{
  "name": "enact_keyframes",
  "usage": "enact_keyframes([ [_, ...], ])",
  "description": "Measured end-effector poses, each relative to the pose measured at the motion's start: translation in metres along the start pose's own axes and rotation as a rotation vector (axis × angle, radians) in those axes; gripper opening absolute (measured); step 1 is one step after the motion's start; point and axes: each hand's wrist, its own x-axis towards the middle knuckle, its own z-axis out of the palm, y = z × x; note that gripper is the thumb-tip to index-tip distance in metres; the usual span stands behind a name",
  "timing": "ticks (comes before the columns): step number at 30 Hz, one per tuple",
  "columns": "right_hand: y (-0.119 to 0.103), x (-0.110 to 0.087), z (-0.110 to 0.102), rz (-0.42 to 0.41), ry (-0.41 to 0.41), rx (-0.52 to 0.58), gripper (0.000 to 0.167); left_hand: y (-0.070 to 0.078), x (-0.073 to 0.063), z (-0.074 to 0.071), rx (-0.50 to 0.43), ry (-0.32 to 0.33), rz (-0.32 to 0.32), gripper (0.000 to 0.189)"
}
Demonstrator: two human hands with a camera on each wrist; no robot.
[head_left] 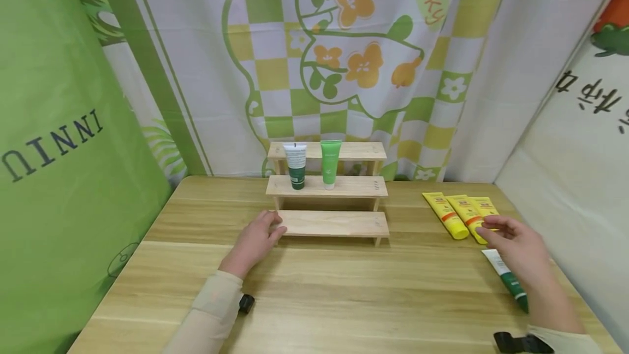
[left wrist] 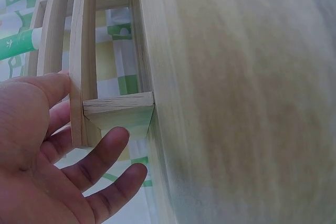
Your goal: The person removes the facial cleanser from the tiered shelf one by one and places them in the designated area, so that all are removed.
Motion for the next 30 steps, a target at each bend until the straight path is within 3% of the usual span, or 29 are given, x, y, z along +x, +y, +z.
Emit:
enact_keyframes([
  [9,-0.026,0.013,0.031,-0.074,0.005,0.075,0.021,0.000,0.001,0.001,0.007,0.008,0.004,0.032],
  [21,-0.059,0.029,0.073,-0.158,-0.050,0.193,0.025,0.000,-0.001,0.001,0.008,-0.006,-0.007,0.034],
  [30,-0.099,0.043,0.115,-0.191,-0.081,0.407,0.029,-0.002,0.001,0.001,0.004,0.011,0.010,0.034],
])
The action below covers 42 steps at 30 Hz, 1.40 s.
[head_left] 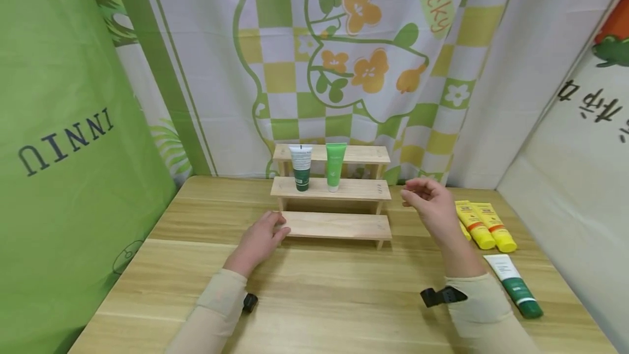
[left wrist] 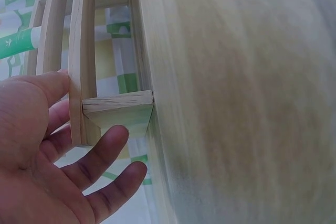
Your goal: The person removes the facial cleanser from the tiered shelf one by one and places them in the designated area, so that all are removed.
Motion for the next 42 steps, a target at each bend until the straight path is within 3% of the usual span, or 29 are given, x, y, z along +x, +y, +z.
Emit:
enact_keyframes([
  [10,-0.004,0.028,0.055,-0.009,-0.044,0.167,0.030,-0.002,0.001,0.001,0.014,0.010,0.013,0.032],
  [22,-0.005,0.051,0.101,0.028,-0.034,0.335,0.028,0.001,0.001,-0.001,0.013,0.011,0.000,0.030],
  [42,0.001,0.067,0.132,0.049,0.013,0.304,0.030,0.001,-0.001,-0.002,-0.001,0.001,-0.007,0.033],
])
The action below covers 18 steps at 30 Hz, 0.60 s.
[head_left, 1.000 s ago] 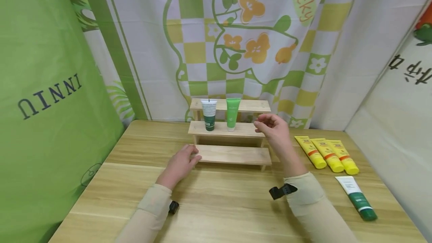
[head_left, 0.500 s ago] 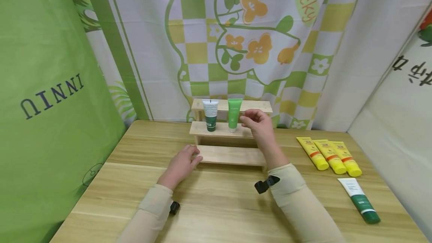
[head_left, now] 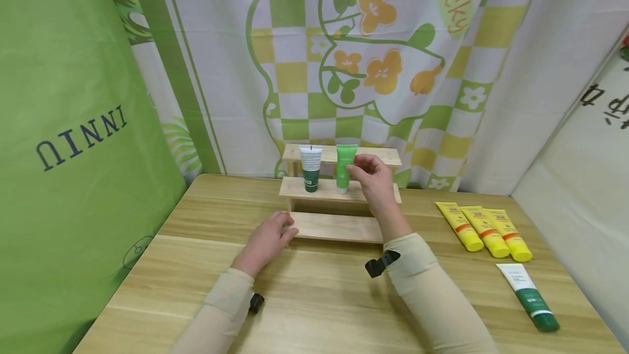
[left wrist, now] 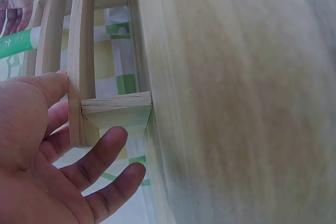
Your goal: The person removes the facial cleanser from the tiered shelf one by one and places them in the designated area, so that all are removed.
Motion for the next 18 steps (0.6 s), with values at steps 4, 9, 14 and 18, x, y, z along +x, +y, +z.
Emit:
enact_keyframes([
  [4,-0.0002,0.0008,0.0021,-0.005,0.010,0.002,0.028,0.0002,0.0001,0.0001,0.003,-0.009,-0.003,0.034],
  [9,0.0026,0.0028,0.0035,0.001,0.005,0.019,0.027,0.0005,-0.0001,-0.0006,0.007,-0.012,-0.005,0.034],
  [14,0.0038,0.0040,0.0051,-0.006,0.012,0.034,0.028,0.0006,0.0004,-0.0012,0.006,-0.009,-0.002,0.034],
  [18,0.0054,0.0050,0.0063,-0.012,0.016,0.050,0.025,0.0003,0.0002,-0.0008,0.007,-0.003,0.002,0.033],
])
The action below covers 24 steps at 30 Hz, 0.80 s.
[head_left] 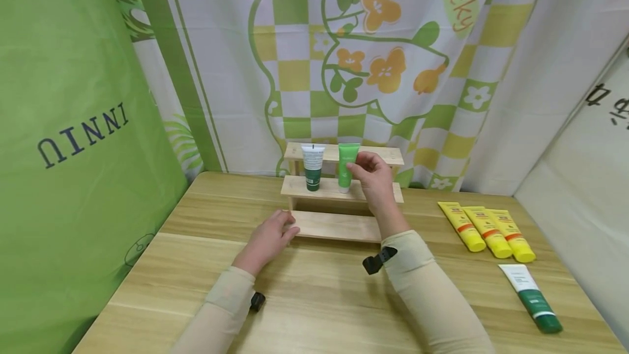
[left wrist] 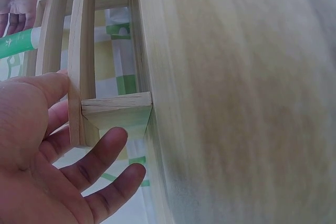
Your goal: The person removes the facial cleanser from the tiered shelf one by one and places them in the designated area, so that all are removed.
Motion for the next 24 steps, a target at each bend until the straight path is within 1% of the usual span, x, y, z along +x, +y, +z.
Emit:
enact_keyframes([
  [5,0.004,0.002,-0.002,0.004,0.001,-0.002,0.024,-0.001,0.001,0.001,-0.001,0.002,0.004,0.033],
  [13,0.009,0.003,-0.001,-0.066,0.015,0.004,0.023,0.001,0.001,0.001,-0.004,0.003,0.005,0.032],
  [20,0.012,0.005,-0.004,-0.084,0.021,0.006,0.027,0.001,0.002,0.002,-0.003,-0.003,0.003,0.032],
  [24,0.010,0.003,-0.006,-0.092,0.029,0.017,0.026,0.001,0.001,0.001,-0.005,-0.004,-0.003,0.032],
])
